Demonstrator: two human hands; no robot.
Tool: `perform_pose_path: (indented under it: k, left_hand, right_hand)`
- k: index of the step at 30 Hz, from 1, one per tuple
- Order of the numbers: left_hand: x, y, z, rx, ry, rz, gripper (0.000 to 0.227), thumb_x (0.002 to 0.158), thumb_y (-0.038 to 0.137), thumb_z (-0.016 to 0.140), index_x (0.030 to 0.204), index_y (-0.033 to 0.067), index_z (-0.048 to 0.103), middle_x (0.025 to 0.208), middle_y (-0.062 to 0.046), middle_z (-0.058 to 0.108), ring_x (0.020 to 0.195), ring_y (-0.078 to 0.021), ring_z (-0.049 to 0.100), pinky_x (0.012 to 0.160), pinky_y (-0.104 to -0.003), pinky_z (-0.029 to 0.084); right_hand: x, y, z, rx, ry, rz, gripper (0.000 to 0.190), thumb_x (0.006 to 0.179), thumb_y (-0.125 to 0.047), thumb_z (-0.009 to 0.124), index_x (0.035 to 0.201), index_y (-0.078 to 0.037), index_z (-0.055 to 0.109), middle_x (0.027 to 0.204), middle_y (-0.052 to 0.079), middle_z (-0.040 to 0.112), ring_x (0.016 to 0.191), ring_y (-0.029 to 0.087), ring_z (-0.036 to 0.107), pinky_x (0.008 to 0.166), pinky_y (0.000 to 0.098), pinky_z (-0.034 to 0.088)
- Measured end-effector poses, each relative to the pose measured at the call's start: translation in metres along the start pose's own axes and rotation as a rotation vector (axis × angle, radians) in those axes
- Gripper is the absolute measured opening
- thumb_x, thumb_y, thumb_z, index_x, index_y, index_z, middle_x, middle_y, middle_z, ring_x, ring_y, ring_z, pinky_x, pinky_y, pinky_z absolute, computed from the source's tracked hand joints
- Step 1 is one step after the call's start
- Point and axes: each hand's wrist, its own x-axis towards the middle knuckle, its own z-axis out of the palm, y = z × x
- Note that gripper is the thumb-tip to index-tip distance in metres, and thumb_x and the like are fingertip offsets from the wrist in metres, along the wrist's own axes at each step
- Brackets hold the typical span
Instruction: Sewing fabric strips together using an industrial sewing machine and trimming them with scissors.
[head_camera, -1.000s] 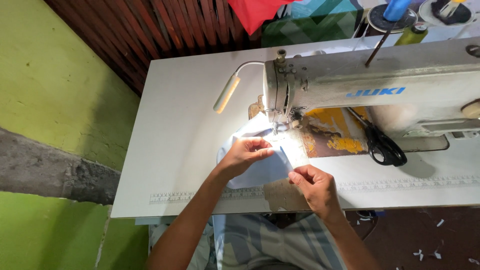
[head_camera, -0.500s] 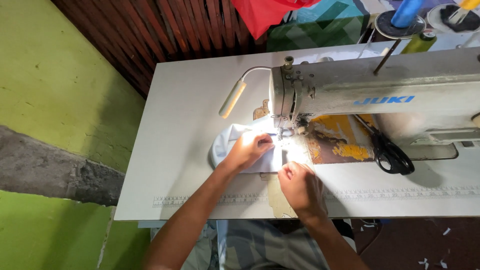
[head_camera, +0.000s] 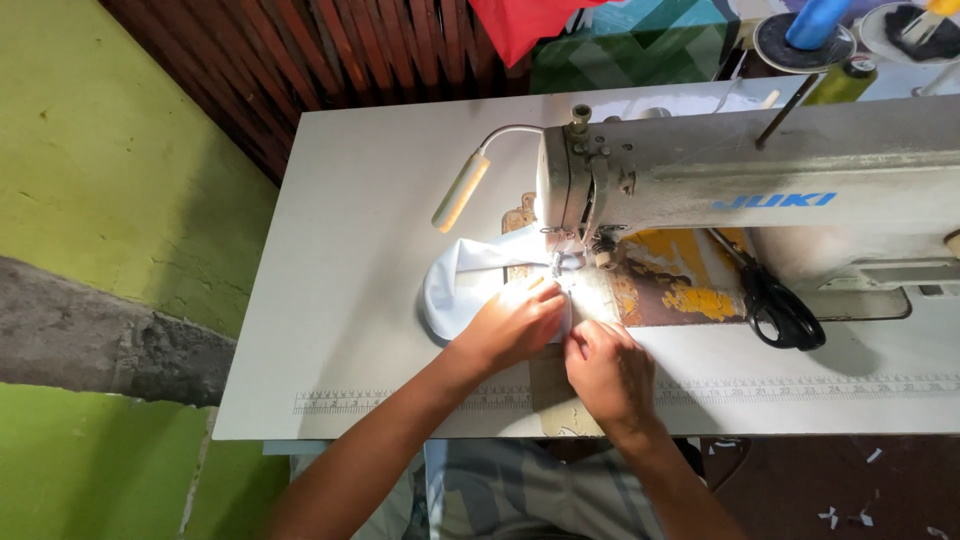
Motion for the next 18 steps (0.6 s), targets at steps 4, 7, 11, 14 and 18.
perform_pose_path:
  k: [4,7,11,14,18]
  left_hand:
    - [-0.005,0.006,-0.026,-0.055,-0.008,-0.014,0.024,0.091,0.027,0.069,0.108,0.0105,0.067,0.108,-0.008,0.066,0.100,-0.0273,0.063,0.075,-0.038,0.055]
    - [-0.007,0.009,-0.034,-0.099,-0.054,-0.062,0.035,0.093,0.029,0.068,0.121,0.0085,0.069,0.117,-0.010,0.068,0.107,-0.0290,0.064,0.076,-0.040,0.055]
    - [-0.004,0.013,-0.042,-0.120,-0.160,-0.106,0.037,0.097,0.029,0.065,0.128,0.0096,0.069,0.124,-0.011,0.070,0.111,-0.0297,0.065,0.081,-0.039,0.056]
    - [-0.004,0.013,-0.042,-0.097,-0.206,-0.106,0.038,0.097,0.029,0.063,0.130,0.0110,0.068,0.128,-0.011,0.069,0.112,-0.0300,0.064,0.083,-0.039,0.056]
    - [-0.005,0.013,-0.040,-0.063,-0.256,-0.114,0.039,0.100,0.033,0.058,0.133,0.0143,0.066,0.132,-0.009,0.068,0.113,-0.0302,0.063,0.086,-0.039,0.055]
  right_hand:
    - [0.000,0.003,-0.001,0.021,-0.021,0.004,0.018,0.089,-0.022,0.067,0.073,-0.015,0.065,0.065,0.003,0.063,0.076,0.025,0.069,0.071,0.0419,0.060]
    - [-0.001,0.000,-0.008,0.043,-0.018,-0.018,0.017,0.088,-0.023,0.069,0.074,-0.015,0.064,0.066,0.005,0.062,0.077,0.028,0.069,0.069,0.0443,0.059]
    - [0.007,0.019,-0.003,0.060,0.011,-0.075,0.016,0.089,-0.023,0.068,0.076,-0.015,0.066,0.066,0.004,0.063,0.077,0.029,0.069,0.071,0.0436,0.058]
    - [0.025,0.034,-0.001,0.033,0.045,-0.224,0.009,0.090,-0.023,0.067,0.090,-0.017,0.074,0.075,0.005,0.065,0.087,0.030,0.069,0.077,0.0445,0.057]
    - [0.041,0.032,-0.005,-0.060,0.009,-0.381,0.023,0.087,-0.032,0.068,0.104,-0.020,0.079,0.088,0.010,0.064,0.103,0.033,0.064,0.085,0.0473,0.055]
